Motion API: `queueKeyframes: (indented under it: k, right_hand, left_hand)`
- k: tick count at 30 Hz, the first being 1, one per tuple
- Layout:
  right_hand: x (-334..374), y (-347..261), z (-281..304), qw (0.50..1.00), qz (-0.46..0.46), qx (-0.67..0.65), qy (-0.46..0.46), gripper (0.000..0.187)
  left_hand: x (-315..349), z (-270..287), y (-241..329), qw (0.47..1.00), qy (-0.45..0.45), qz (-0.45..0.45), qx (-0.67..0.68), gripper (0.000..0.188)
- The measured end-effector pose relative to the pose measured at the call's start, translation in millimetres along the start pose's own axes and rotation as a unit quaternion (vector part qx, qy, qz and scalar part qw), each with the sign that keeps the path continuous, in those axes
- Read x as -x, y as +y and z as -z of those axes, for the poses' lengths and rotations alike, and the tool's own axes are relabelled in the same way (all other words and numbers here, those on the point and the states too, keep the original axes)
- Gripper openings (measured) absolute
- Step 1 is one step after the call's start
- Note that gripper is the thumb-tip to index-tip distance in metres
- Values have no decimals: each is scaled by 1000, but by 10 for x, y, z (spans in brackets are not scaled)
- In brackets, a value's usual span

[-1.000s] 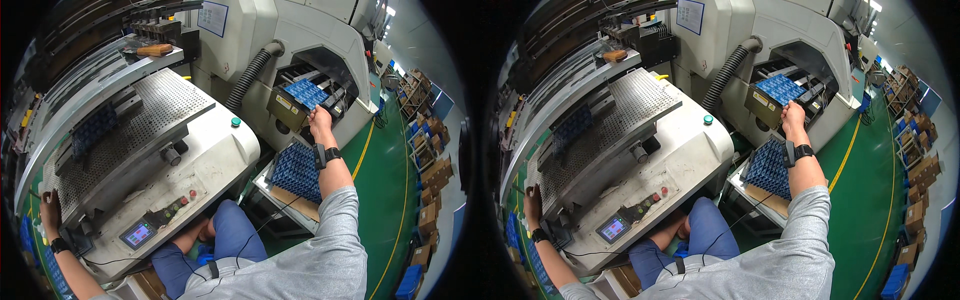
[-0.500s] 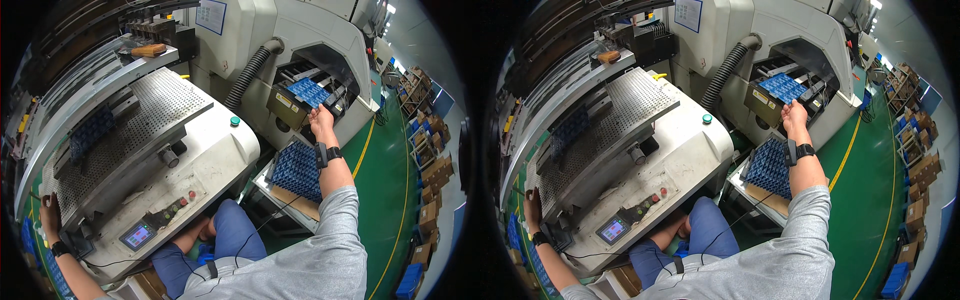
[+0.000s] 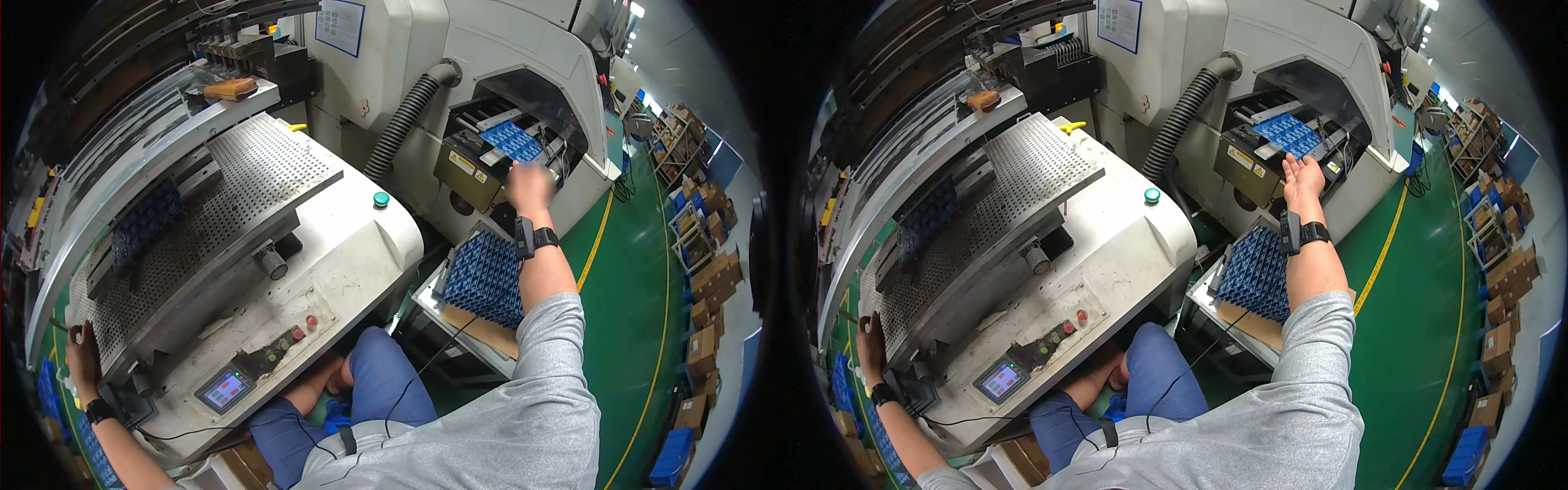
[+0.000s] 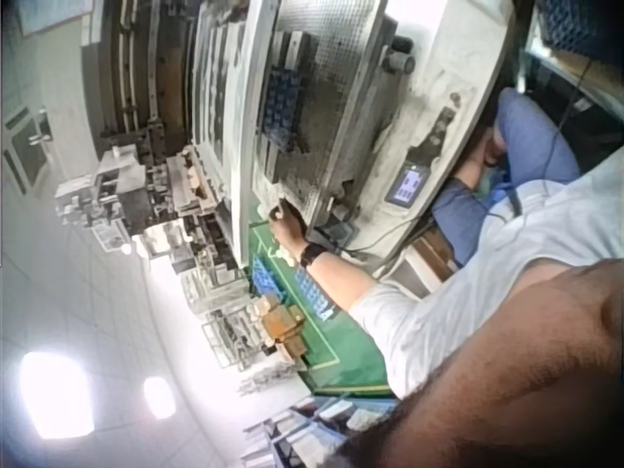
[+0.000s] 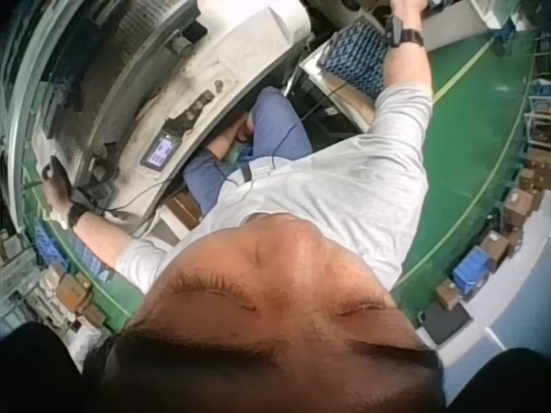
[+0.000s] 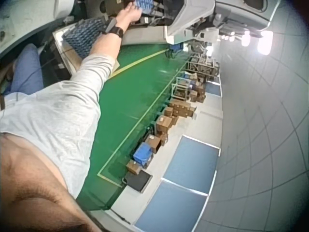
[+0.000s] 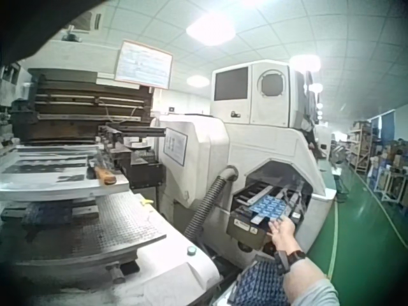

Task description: The person picks up a circuit board from a stack, places it onto the machine bed, and presses buttons on the control panel. After the machine processes the board, the person removes it and places it onto a different stack, repeating the process.

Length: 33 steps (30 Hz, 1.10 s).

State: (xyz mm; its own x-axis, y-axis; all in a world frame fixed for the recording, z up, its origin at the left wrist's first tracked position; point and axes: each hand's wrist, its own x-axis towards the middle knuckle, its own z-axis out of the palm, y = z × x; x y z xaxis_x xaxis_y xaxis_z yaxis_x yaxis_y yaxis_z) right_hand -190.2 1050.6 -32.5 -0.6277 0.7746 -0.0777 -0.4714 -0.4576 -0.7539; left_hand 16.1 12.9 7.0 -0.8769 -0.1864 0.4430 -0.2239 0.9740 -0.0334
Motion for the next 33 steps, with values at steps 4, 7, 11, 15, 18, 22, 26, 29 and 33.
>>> queueKeyframes:
  k: [4,7,11,15,18,22,26,29,33]
  right_hand:
    - [31,-23,18,1000,-2,-21,-15,56]
    - [90,-8,54,999,-8,-32,-21,55]
    - [318,-27,79,999,25,41,25,27]
    - [718,-62,33,993,95,62,8,15]
    - [1091,44,20,977,157,82,-119,36]
    - [1835,519,251,818,267,397,-320,49]
    - [2857,946,937,219,305,592,-713,34]
    - [3464,1105,1355,-127,47,599,-789,42]
    - [3883,1267,1703,-198,-76,540,-814,39]
  left_hand:
    - [-14,-54,-77,1000,-3,8,1,27]
    - [-21,-91,-130,999,-4,24,23,27]
    - [-30,-126,-179,999,-3,37,0,27]
    - [-43,-154,-181,999,-14,32,-21,30]
    - [-10,-125,-128,992,6,-58,-109,28]
    - [6,7,132,993,2,-19,-116,35]
    - [121,263,557,982,49,181,25,65]
    - [110,457,795,972,1,234,16,68]
    - [135,592,925,961,-29,272,36,78]
